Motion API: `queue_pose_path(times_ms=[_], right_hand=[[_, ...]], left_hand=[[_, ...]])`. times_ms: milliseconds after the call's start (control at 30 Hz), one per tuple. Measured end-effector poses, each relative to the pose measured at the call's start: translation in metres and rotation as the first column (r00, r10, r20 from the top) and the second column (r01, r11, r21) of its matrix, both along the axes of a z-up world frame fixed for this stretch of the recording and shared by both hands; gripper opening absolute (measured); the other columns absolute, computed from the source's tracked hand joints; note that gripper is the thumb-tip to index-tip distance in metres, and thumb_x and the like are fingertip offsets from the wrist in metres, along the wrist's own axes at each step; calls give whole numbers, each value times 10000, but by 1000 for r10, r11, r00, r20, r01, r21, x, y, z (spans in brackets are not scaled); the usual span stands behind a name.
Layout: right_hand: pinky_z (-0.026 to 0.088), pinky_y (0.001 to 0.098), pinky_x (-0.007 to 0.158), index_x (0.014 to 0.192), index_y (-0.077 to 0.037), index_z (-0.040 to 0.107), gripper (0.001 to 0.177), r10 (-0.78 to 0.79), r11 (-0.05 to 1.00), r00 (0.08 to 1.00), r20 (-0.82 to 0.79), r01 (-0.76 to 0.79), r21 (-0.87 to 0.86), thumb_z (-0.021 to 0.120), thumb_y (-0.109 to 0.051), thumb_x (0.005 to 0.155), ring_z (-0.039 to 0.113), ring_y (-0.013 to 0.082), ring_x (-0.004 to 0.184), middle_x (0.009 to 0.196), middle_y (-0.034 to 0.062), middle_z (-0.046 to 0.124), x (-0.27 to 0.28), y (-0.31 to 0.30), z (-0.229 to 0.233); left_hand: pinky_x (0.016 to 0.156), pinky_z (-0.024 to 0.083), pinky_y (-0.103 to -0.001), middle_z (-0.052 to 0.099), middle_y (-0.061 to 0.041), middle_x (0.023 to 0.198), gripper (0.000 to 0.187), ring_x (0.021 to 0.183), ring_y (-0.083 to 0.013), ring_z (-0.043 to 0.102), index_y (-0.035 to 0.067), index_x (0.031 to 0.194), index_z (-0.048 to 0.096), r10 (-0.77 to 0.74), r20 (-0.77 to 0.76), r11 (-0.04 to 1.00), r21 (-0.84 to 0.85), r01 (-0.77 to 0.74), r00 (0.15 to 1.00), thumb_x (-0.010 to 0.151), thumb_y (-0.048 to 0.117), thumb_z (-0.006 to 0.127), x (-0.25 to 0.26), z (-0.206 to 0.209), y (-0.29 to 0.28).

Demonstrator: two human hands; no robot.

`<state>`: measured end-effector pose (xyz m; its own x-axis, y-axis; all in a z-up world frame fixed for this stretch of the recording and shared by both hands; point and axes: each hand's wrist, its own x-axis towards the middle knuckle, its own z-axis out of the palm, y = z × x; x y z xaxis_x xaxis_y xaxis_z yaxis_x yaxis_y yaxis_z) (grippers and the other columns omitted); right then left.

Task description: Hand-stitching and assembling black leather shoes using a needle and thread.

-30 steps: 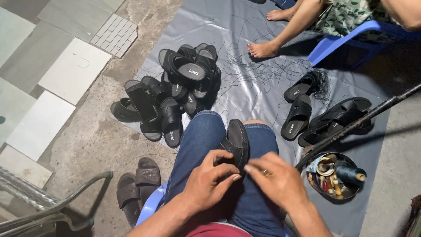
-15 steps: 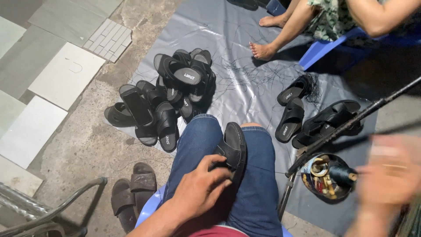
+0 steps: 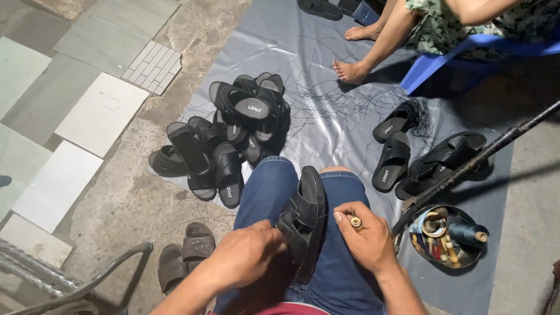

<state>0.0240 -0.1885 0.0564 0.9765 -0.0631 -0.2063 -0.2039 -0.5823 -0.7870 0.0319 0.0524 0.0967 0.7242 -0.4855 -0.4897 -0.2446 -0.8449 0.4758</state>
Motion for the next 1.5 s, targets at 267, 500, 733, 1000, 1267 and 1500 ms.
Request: queue_pose_path(times_ms=[267, 500, 733, 1000, 1267, 1500], right_hand=[[438, 232, 565, 853, -166, 679, 129, -85, 996, 996, 4, 84, 35, 609, -260, 799, 562, 63, 589, 659, -75, 651, 3, 2, -12], [477, 229, 658, 877, -179, 687, 153, -84, 996, 996, 36, 83, 41, 600, -267, 789, 647, 77, 721, 796, -63, 715, -1, 2, -14], [409, 183, 547, 896, -109, 706, 138, 132, 972, 944, 304, -183, 146, 614, -150, 801, 511, 54, 568, 672, -39, 625, -1, 1, -17], [548, 184, 718, 898, -52, 686, 129, 174, 937, 868, 465, -291, 192, 634, -72, 782, 695, 113, 759, 855, 51, 719, -4, 1, -28], [500, 163, 703, 840, -149, 756, 136, 113, 989, 987, 111, -123, 84, 671, -160, 735, 685, 36, 751, 843, -46, 763, -8, -15, -11], [444, 313, 884, 1268, -333, 462, 517, 235, 921, 927, -293, -308, -237, 513, -448, 766, 560, 96, 1120, 1272, -130, 509, -9, -31, 38]], left_hand=[[1199, 128, -543, 603, -120, 968, 197, 813, -209, 633, 115, 754, 656, -285, -404, -40, -901, -432, 869, 880, 256, 602, -11, 52, 23], [795, 434, -226, 626, 22, 1024, 312, 916, -95, 607, 221, 1078, 623, 550, -189, 669, -482, -565, 813, 793, 337, 571, -27, -13, -12], [577, 422, -203, 545, 43, 559, 259, 528, -62, 498, 211, 1013, 681, 646, -502, 540, -233, -809, 576, 775, 307, 641, -35, -27, -19], [751, 434, -161, 712, 91, 811, 181, 767, -3, 583, 150, 857, 726, 576, -553, 580, -242, -778, 602, 830, 248, 576, -36, -19, -7], [450, 471, -247, 684, -62, 1182, 314, 550, -174, 585, -15, 944, 731, 627, -692, 300, -210, -931, 358, 765, 210, 604, -22, -20, 39], [792, 491, -587, 339, -167, 1382, 471, 723, -234, 654, 112, 1012, 584, 645, 337, 716, 48, -696, 686, 775, 513, 515, 9, -22, 72]])
